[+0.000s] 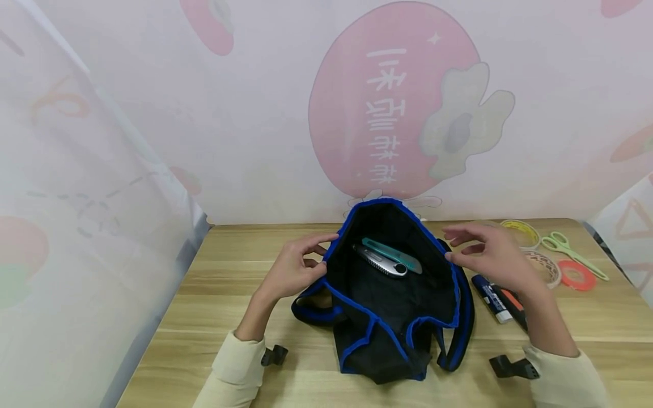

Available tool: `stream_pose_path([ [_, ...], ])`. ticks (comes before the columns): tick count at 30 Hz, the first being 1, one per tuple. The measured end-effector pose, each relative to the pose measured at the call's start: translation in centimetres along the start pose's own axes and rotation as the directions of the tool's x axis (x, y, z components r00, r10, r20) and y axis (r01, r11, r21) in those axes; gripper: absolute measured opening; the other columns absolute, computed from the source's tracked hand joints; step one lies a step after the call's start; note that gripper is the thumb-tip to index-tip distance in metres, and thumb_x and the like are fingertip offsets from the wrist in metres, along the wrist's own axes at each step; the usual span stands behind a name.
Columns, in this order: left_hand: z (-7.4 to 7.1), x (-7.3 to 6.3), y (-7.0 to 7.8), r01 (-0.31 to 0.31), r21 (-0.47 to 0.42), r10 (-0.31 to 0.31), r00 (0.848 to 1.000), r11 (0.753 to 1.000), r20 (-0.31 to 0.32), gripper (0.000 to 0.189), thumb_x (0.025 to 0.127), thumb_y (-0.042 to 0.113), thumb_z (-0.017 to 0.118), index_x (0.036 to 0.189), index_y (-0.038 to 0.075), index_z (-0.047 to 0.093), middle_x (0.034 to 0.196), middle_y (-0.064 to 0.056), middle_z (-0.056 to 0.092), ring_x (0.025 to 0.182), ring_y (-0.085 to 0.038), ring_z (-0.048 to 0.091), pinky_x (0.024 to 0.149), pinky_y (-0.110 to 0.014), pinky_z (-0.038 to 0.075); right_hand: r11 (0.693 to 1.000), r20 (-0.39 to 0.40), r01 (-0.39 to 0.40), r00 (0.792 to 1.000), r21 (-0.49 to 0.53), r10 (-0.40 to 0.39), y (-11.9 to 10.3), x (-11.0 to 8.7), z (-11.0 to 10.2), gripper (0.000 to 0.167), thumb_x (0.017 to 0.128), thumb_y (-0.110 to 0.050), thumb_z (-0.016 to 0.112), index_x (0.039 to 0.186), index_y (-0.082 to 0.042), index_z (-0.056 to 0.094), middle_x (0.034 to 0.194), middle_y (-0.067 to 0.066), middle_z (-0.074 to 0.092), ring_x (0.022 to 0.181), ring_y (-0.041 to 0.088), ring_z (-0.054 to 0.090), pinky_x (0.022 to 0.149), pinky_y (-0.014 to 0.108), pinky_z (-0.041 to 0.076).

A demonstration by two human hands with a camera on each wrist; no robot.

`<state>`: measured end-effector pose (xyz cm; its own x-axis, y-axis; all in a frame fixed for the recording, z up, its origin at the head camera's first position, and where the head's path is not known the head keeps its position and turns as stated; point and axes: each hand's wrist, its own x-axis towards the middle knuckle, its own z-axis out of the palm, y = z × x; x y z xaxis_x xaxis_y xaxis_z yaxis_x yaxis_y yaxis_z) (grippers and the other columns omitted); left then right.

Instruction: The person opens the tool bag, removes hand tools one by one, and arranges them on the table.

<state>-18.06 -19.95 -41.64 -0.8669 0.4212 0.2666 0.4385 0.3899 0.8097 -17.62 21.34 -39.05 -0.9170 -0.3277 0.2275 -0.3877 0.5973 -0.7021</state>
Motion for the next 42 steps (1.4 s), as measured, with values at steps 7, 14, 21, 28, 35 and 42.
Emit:
stream_pose_path([
  [7, -0.1, 0.0, -0.2, -0.002, 0.004, 0.002, 1.000, 1.000, 0.002, 0.061, 0.089, -0.008, 0.065, 0.148, 0.010, 0.065, 0.146, -0.011, 0.068, 0.109, -0.029, 0.075, 0.076, -0.027, 0.063, 0.998, 0.036, 0.056, 0.998, -0.004, -0.056, -1.5, 0.8, 1.6, 0.045, 0.095, -0.014, 0.081, 0.138, -0.004, 0.070, 0.126, 0.016, 0.076, 0.111, 0.031, 0.073, 0.089, 0.027, 0.061],
  [14, -0.1, 0.0, -0.1, -0.008, 0.001, 0.008, 1.000, 1.000, 0.003, 0.061, 0.089, -0.008, 0.065, 0.148, 0.010, 0.065, 0.146, -0.012, 0.068, 0.108, -0.029, 0.075, 0.076, -0.027, 0.063, 0.996, 0.075, 0.085, 0.994, -0.039, -0.082, -2.4, 1.7, 2.5, 0.048, 0.096, -0.016, 0.081, 0.140, -0.004, 0.068, 0.126, 0.014, 0.076, 0.109, 0.028, 0.073, 0.089, 0.037, 0.061],
  [21, -0.1, 0.1, -0.2, -0.002, 0.001, 0.002, 1.000, 1.000, 0.003, 0.061, 0.089, -0.008, 0.065, 0.148, 0.010, 0.066, 0.145, -0.012, 0.068, 0.108, -0.029, 0.075, 0.074, -0.026, 0.062, 0.992, 0.139, 0.125, 0.983, -0.035, -0.119, -3.0, 2.5, 3.1, 0.050, 0.095, -0.015, 0.082, 0.142, -0.004, 0.067, 0.127, 0.014, 0.075, 0.111, 0.029, 0.073, 0.094, 0.047, 0.062],
  [28, -0.1, 0.0, -0.1, 0.000, 0.001, 0.000, 1.000, 1.000, 0.005, 0.061, 0.090, -0.008, 0.065, 0.148, 0.010, 0.065, 0.145, -0.012, 0.068, 0.109, -0.030, 0.075, 0.076, -0.027, 0.063, 0.984, 0.203, 0.164, 0.968, -0.074, -0.147, -2.9, 4.2, 4.0, 0.053, 0.093, -0.010, 0.081, 0.143, -0.003, 0.065, 0.128, 0.013, 0.074, 0.112, 0.030, 0.073, 0.093, 0.045, 0.063],
  [35, -0.1, 0.1, -0.2, 0.002, 0.004, -0.002, 1.000, 1.000, 0.003, 0.061, 0.089, -0.008, 0.065, 0.148, 0.010, 0.065, 0.146, -0.012, 0.068, 0.109, -0.030, 0.075, 0.077, -0.027, 0.063, 0.981, 0.279, 0.181, 0.948, -0.075, -0.153, -3.0, 6.0, 5.2, 0.053, 0.092, -0.009, 0.081, 0.142, 0.002, 0.064, 0.130, 0.017, 0.073, 0.114, 0.031, 0.073, 0.092, 0.044, 0.064],
  [42, -0.1, 0.1, -0.2, 0.002, -0.007, -0.002, 1.000, 1.000, 0.006, 0.061, 0.089, -0.008, 0.065, 0.148, 0.010, 0.065, 0.147, -0.011, 0.067, 0.109, -0.030, 0.075, 0.077, -0.027, 0.063, 0.985, 0.347, 0.151, 0.931, -0.079, -0.115, -2.9, 7.3, 6.3, 0.053, 0.093, -0.008, 0.079, 0.142, 0.003, 0.063, 0.130, 0.017, 0.072, 0.116, 0.034, 0.071, 0.095, 0.050, 0.062],
])
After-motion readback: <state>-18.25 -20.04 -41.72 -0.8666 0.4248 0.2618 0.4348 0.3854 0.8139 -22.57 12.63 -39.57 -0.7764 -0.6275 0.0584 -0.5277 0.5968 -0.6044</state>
